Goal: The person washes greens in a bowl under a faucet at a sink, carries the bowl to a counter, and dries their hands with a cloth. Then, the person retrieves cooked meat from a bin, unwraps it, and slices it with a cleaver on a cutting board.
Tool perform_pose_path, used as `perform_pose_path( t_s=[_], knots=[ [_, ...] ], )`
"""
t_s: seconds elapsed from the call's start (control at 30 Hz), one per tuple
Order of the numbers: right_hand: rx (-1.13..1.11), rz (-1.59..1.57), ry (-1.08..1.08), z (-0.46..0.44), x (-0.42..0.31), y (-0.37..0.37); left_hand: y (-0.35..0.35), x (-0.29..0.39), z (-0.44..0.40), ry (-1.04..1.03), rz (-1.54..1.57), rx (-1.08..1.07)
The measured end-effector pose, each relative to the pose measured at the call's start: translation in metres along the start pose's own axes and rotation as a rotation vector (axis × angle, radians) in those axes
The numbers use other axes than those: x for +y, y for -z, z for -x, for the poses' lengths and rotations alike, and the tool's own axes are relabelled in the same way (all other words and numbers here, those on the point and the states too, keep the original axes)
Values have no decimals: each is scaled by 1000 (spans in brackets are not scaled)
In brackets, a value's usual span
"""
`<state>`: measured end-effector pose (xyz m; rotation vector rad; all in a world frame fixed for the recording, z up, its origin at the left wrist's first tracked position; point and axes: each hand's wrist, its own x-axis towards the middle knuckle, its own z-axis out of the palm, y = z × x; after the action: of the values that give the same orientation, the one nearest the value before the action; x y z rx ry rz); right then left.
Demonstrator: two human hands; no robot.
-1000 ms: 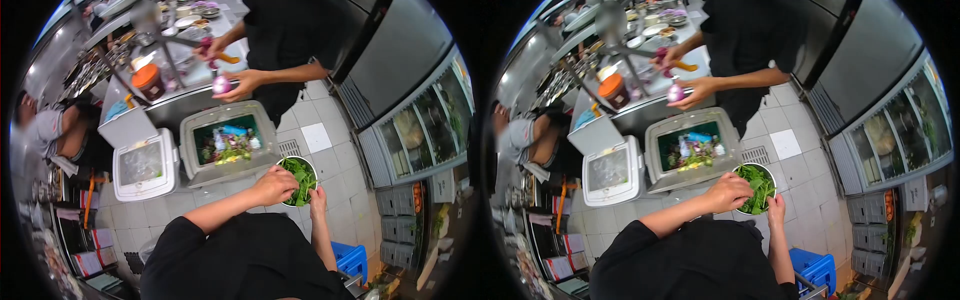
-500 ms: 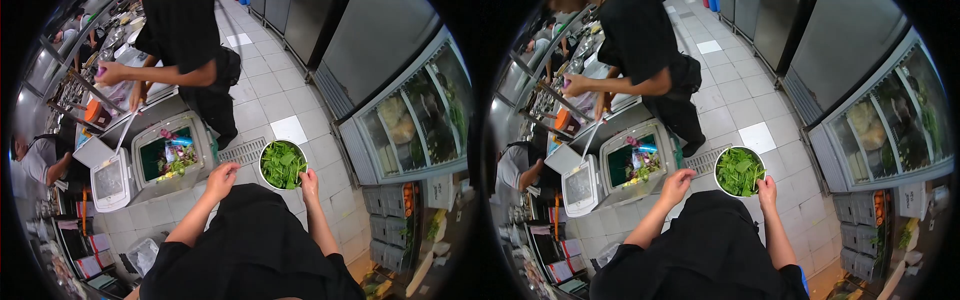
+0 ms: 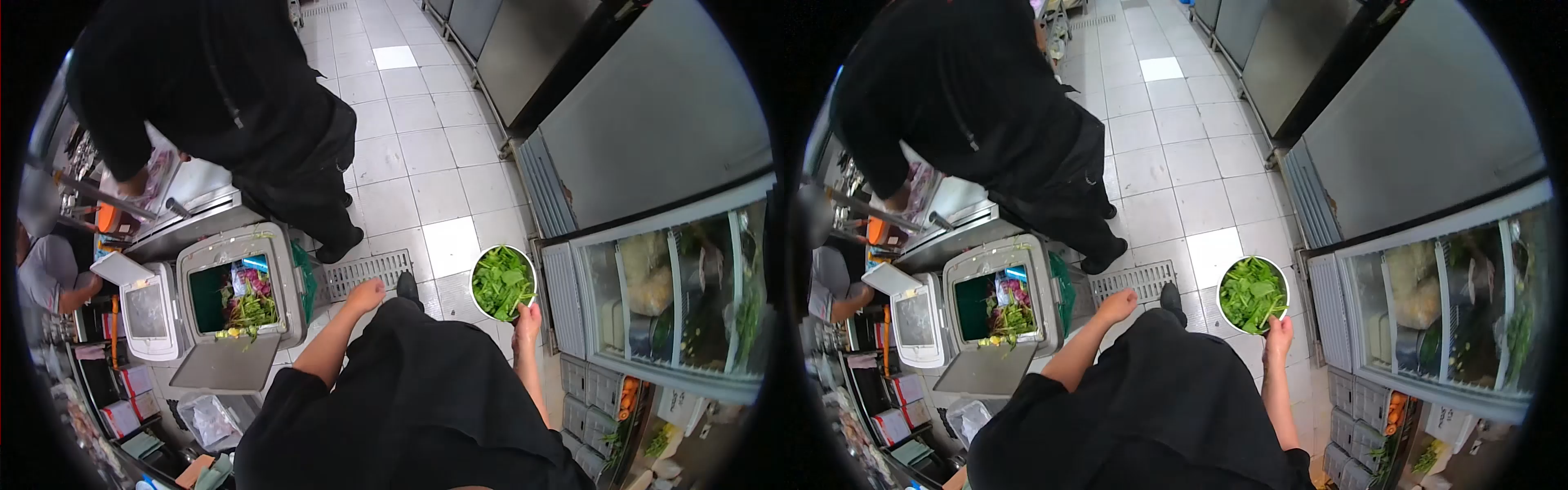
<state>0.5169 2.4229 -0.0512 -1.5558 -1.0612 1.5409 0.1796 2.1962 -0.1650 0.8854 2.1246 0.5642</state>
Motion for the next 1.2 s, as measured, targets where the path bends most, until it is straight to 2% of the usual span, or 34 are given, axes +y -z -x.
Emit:
perform_pose_path(
  t_s=[0.1,0.17,0.2,0.3,0.37,0.47,0.57,0.7,0.73,0.77,0.83,0.9,0.97,1.1,1.2],
  knots=[
    [25,44,31,-57,-11,13,-1,14,-90,-98,-97,-131],
    [84,96,80,-90,-9,17,21,57,-124,-61,-90,-166],
    [92,88,36,-99,-18,12,30,74,-140,-37,-79,-190],
    [93,-45,-22,-138,-26,-6,42,97,-186,-66,-33,-215],
    [61,-31,-42,-171,-33,-23,49,106,-209,19,7,-234],
    [-6,-25,-42,-240,-38,-51,40,100,-253,14,63,-96],
    [-154,157,-4,-314,-58,-99,44,97,-290,79,77,-143],
    [-395,222,4,-403,-92,-181,40,102,-337,280,152,-103],
    [-435,272,-57,-427,-98,-196,40,111,-351,357,249,-67],
    [-475,365,-21,-449,-102,-212,41,117,-367,431,342,-27],
    [-583,464,-59,-488,-106,-239,29,117,-395,403,324,-2],
    [-632,511,-80,-520,-107,-266,18,134,-428,498,562,100],
    [-704,508,-167,-528,-111,-298,0,142,-456,530,663,97],
    [-799,581,-241,-558,-65,-341,-66,126,-527,615,1038,61],
    [-810,605,-305,-586,-12,-342,-118,124,-558,603,1031,176]
  ],
)
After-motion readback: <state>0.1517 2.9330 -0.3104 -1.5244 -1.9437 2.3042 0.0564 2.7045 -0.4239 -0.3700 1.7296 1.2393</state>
